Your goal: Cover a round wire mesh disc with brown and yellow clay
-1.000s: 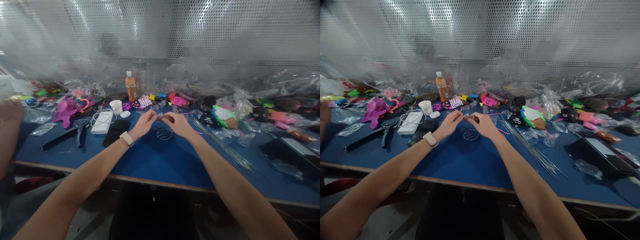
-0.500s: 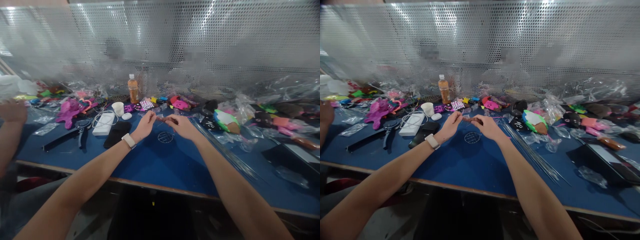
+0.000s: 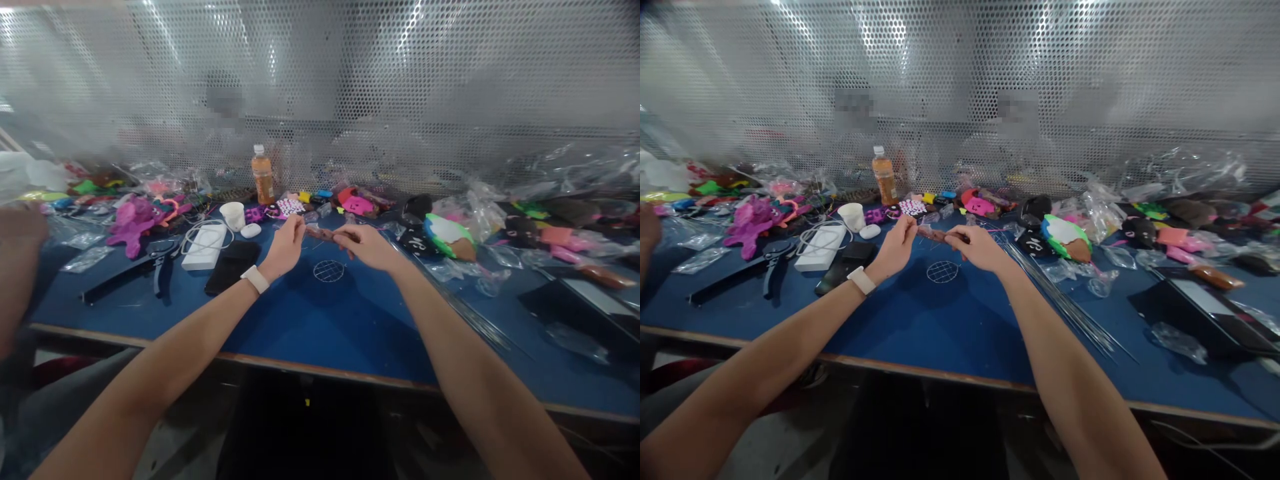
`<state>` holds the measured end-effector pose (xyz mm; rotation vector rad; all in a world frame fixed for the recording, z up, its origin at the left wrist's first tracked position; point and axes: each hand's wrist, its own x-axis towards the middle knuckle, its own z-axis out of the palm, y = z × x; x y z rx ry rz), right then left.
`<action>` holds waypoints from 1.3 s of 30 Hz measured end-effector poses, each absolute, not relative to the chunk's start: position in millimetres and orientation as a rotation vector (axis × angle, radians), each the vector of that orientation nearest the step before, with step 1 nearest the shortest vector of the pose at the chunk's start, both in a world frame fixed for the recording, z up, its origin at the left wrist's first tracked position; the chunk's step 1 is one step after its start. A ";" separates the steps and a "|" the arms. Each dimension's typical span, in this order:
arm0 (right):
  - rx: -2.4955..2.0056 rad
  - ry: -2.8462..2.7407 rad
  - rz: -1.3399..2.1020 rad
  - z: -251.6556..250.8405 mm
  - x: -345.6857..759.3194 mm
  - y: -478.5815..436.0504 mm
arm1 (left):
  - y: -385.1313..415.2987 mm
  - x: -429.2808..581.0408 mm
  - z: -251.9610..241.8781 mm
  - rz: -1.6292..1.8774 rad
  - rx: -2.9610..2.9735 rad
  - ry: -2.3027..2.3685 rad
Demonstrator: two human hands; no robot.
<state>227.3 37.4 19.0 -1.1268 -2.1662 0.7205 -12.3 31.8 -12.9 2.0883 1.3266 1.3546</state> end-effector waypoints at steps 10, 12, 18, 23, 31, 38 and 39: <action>-1.178 -1.996 0.593 10.2 242.9 48.7 | 44.9 -25.3 -20.2 1.448 2.059 1.403; -1.165 -1.961 0.567 8.6 237.1 47.3 | 42.5 -23.4 -19.3 1.437 2.070 1.381; -1.077 -1.968 0.408 -0.7 205.7 37.2 | 30.9 -14.0 -15.0 1.387 2.081 1.328; -1.076 -2.016 0.341 -10.4 193.3 34.6 | 28.1 -9.7 -15.2 1.366 2.059 1.243; -1.048 -1.999 0.390 -13.3 189.5 34.0 | 27.3 -6.4 -17.0 1.375 1.925 1.027; -1.043 -1.871 0.567 -6.3 192.5 34.5 | 30.7 -6.2 -17.9 1.350 1.846 0.951; -1.049 -1.841 0.605 -5.8 194.1 35.6 | 31.1 -6.1 -17.5 1.349 1.842 0.949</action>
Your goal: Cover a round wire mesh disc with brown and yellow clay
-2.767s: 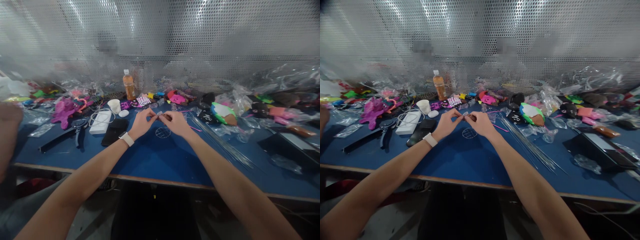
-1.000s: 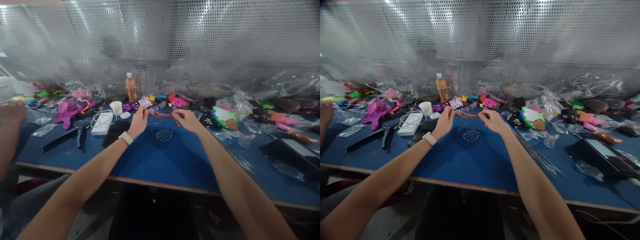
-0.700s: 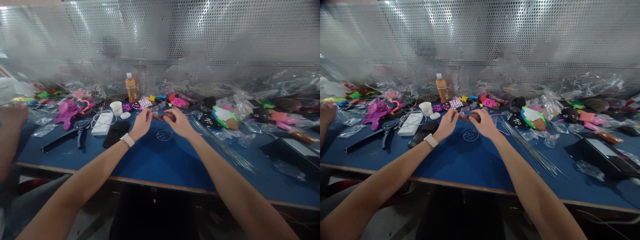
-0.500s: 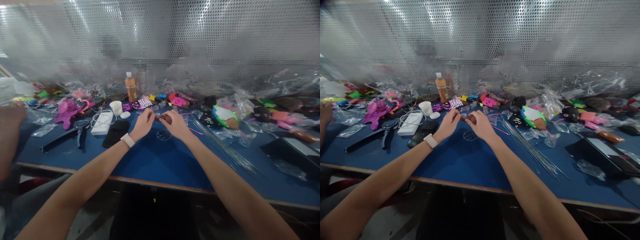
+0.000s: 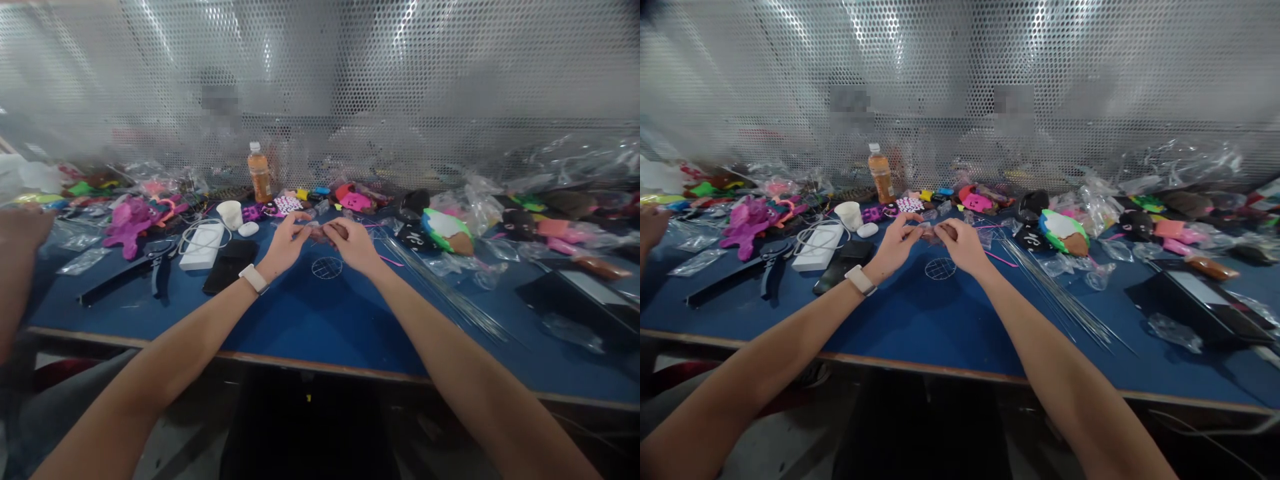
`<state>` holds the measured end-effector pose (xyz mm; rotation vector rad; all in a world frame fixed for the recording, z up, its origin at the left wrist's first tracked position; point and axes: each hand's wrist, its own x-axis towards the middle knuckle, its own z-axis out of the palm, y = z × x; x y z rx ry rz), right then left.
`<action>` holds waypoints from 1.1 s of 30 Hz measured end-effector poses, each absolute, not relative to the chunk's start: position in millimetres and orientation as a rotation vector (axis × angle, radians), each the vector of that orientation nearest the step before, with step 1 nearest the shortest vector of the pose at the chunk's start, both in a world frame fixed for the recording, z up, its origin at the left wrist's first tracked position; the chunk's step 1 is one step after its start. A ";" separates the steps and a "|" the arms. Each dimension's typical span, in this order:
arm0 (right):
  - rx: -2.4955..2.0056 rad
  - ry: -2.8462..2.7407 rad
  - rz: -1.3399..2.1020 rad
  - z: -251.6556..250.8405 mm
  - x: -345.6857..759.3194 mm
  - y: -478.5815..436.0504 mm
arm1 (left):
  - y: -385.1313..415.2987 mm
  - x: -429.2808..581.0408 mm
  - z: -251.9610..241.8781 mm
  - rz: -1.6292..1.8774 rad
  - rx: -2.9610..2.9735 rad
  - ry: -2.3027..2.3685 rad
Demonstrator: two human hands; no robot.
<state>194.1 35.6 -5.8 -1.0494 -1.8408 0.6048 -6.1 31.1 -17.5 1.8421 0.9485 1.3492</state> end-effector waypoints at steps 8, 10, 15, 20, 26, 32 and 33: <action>-1.082 -1.477 0.753 -7.5 210.1 51.9 | 31.5 -12.8 -16.9 1.404 1.860 1.018; -1.094 -1.396 0.781 -6.3 213.7 53.4 | 32.8 -14.9 -17.7 1.406 1.868 1.020; -1.100 -1.345 0.867 -3.9 215.5 48.7 | 35.8 -14.7 -19.8 1.407 1.886 1.004; -1.063 -1.416 0.888 -4.9 207.5 41.3 | 36.3 -12.6 -21.9 1.400 1.858 0.985; -1.001 -1.582 0.971 -4.0 198.4 31.7 | 35.4 -11.3 -21.0 1.384 1.764 0.956; -1.037 -1.660 0.877 -10.6 194.7 31.9 | 31.1 -3.6 -20.6 1.357 1.554 0.884; -1.049 -1.680 0.847 -11.3 194.6 31.9 | 30.3 -2.7 -20.8 1.347 1.513 0.883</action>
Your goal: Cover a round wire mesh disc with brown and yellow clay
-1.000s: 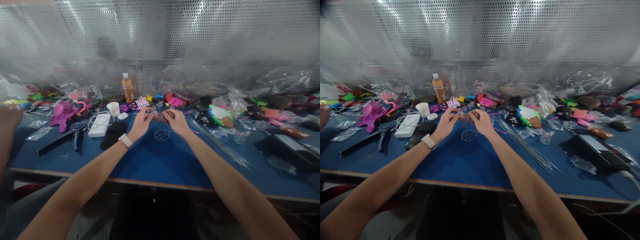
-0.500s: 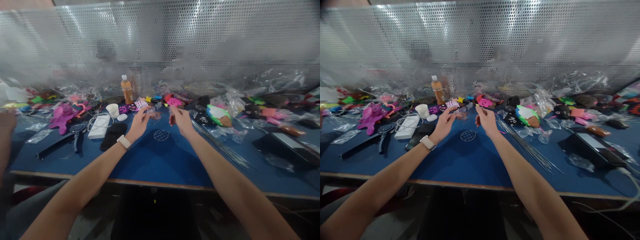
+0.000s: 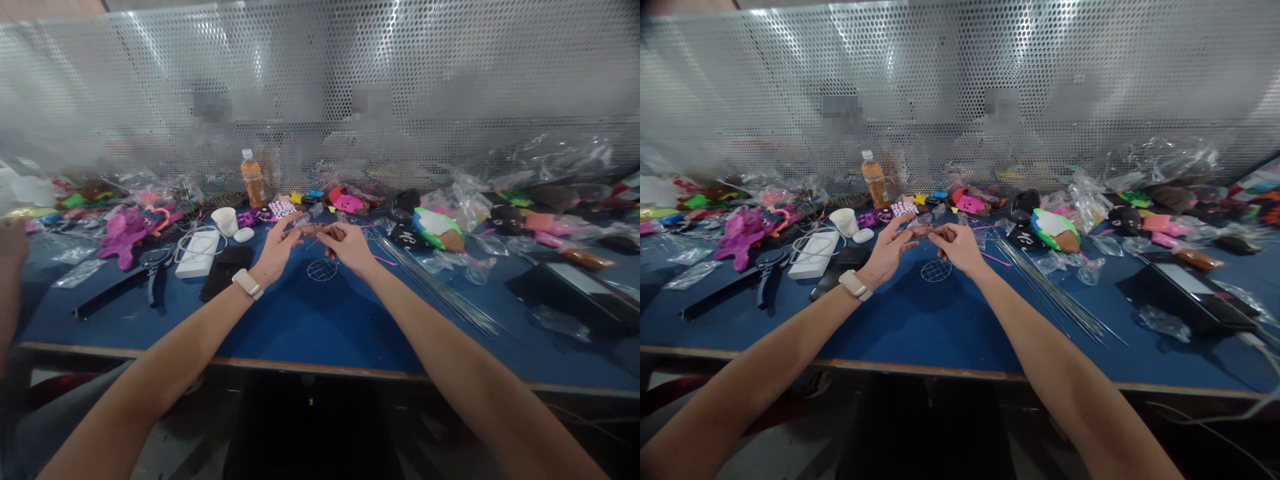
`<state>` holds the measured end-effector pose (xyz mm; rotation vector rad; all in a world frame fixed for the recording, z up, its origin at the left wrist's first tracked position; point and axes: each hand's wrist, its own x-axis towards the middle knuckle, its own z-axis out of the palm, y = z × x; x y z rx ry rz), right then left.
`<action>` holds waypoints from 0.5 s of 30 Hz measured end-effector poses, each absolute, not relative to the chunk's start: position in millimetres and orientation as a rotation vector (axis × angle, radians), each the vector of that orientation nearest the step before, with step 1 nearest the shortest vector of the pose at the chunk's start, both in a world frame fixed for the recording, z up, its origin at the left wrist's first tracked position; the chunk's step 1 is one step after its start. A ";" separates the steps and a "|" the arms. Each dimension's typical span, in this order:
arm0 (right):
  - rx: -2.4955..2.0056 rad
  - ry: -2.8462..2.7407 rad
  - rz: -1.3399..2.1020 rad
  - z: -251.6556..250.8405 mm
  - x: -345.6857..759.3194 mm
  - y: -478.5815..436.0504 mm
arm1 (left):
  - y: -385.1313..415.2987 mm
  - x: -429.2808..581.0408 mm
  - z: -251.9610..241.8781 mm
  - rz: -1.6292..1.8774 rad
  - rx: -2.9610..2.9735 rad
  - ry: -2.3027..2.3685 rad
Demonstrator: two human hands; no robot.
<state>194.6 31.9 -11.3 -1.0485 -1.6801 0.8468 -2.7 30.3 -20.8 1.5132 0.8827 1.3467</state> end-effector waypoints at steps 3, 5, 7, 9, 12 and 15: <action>-1.075 -1.755 0.715 -11.3 193.8 29.9 | 28.7 -2.0 -21.4 1.321 1.379 0.901; -1.071 -1.814 0.606 -10.1 191.9 27.6 | 28.9 -2.6 -21.7 1.303 1.285 0.915; -1.045 -1.880 0.511 -8.8 189.0 25.6 | 29.9 -3.6 -22.1 1.291 1.195 0.924; -1.012 -1.942 0.438 -8.3 185.8 24.7 | 31.4 -4.4 -22.6 1.297 1.121 0.924; -0.978 -1.995 0.351 -9.3 182.2 25.2 | 32.9 -5.1 -23.1 1.335 1.041 0.904; -0.961 -2.013 0.291 -11.5 181.0 26.5 | 32.5 -5.4 -22.0 1.360 0.997 0.860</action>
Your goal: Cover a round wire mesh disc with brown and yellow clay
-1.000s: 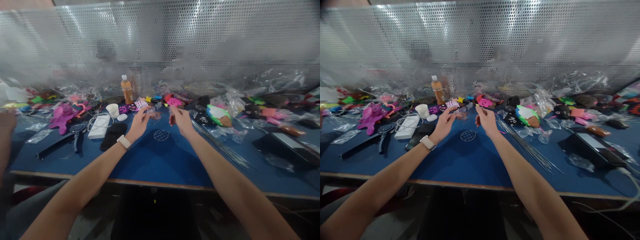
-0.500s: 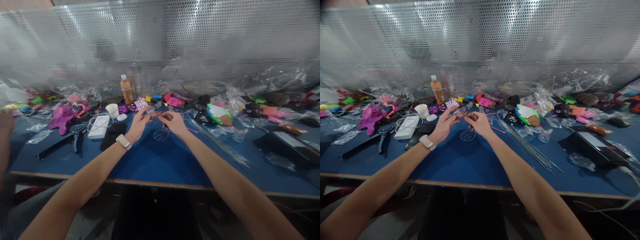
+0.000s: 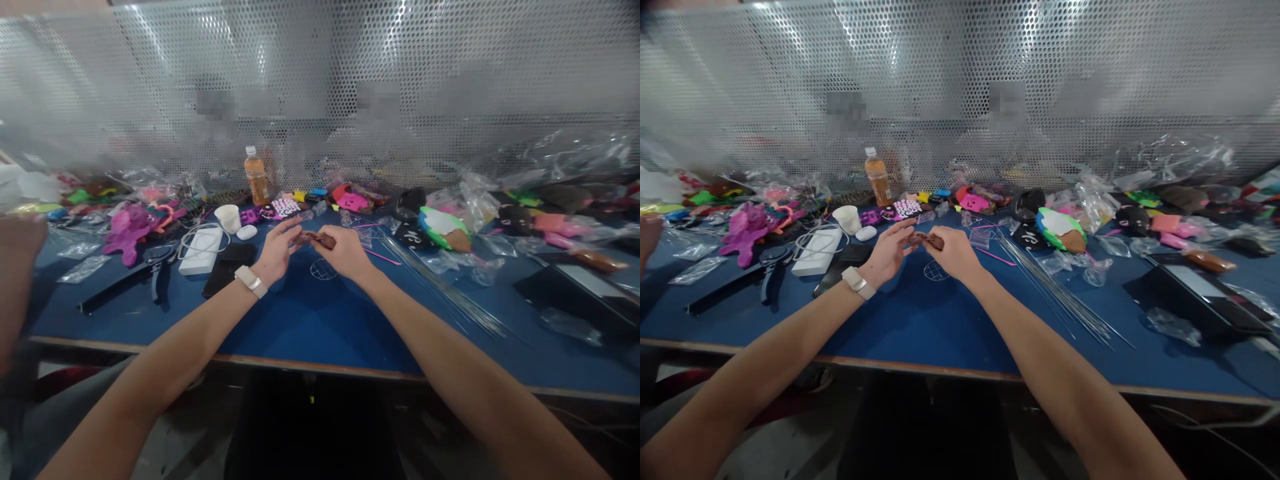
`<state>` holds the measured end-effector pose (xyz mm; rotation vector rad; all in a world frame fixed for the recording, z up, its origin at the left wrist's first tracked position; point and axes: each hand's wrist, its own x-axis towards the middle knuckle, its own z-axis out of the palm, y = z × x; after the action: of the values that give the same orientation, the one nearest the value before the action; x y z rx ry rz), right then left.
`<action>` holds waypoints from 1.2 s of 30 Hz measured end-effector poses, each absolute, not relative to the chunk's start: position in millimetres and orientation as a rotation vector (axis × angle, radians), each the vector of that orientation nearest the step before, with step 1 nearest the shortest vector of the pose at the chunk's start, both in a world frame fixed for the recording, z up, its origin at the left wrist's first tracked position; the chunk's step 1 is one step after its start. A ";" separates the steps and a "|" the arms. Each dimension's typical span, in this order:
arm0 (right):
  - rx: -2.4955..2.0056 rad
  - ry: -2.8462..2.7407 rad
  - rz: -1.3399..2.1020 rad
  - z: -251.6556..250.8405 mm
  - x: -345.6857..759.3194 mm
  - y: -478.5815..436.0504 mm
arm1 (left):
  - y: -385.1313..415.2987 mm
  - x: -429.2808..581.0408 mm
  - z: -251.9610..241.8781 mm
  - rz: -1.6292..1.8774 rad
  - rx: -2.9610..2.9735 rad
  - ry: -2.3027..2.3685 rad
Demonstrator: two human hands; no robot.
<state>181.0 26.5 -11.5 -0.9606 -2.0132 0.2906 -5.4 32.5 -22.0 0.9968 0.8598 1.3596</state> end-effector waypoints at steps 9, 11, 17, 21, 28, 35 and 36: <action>-0.926 -2.018 0.208 -9.1 189.8 30.7 | 28.1 -5.5 -13.4 1.313 0.994 0.767; -0.926 -2.004 0.199 -7.9 192.8 31.3 | 26.9 -5.0 -12.7 1.306 1.015 0.769; -0.920 -1.994 0.196 -8.3 195.4 30.9 | 25.4 -4.0 -14.3 1.278 1.056 0.773; -0.898 -2.005 0.209 -7.9 195.8 31.2 | 23.9 -4.2 -14.0 1.239 1.073 0.722; -0.884 -1.968 0.290 -6.6 194.6 29.3 | 19.8 -3.4 -10.3 1.196 1.081 0.600; -0.826 -1.838 0.456 -3.7 205.9 35.3 | 23.3 -4.4 -8.7 1.312 1.072 0.611; -0.824 -1.816 0.478 -2.8 207.9 36.4 | 23.8 -4.5 -8.9 1.323 1.070 0.624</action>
<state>207.9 36.4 -2.8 -0.8241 -1.8158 0.4776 -4.5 23.8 -8.9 1.0695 0.6236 1.3233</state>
